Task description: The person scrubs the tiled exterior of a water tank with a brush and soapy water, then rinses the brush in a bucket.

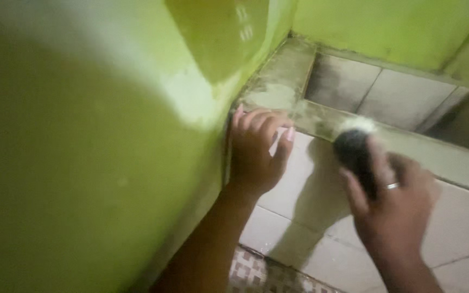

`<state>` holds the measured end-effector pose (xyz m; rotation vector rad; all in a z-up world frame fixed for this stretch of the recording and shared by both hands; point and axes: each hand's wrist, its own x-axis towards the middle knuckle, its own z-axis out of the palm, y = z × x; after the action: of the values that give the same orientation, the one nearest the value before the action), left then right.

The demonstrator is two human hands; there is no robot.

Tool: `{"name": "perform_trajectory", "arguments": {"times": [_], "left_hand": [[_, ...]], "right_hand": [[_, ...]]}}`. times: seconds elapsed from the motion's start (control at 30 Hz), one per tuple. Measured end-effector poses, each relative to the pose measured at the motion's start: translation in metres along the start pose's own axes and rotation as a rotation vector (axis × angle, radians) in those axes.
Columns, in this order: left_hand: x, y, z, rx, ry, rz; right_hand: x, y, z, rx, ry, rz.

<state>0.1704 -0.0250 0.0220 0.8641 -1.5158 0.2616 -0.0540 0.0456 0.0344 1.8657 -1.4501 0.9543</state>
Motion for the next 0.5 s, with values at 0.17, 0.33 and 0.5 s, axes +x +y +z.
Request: {"name": "perform_trajectory", "arguments": {"times": [0.17, 0.33, 0.5], "left_hand": [[0.005, 0.007, 0.001, 0.037, -0.029, -0.008], [0.004, 0.014, 0.011, 0.046, 0.029, -0.009], [-0.008, 0.004, 0.015, 0.070, 0.060, 0.012]], "right_hand": [[-0.024, 0.010, 0.013, 0.115, -0.040, -0.098], [-0.069, -0.003, 0.037, 0.118, -0.231, -0.194], [-0.035, 0.006, 0.018, 0.085, -0.153, -0.114]]}}
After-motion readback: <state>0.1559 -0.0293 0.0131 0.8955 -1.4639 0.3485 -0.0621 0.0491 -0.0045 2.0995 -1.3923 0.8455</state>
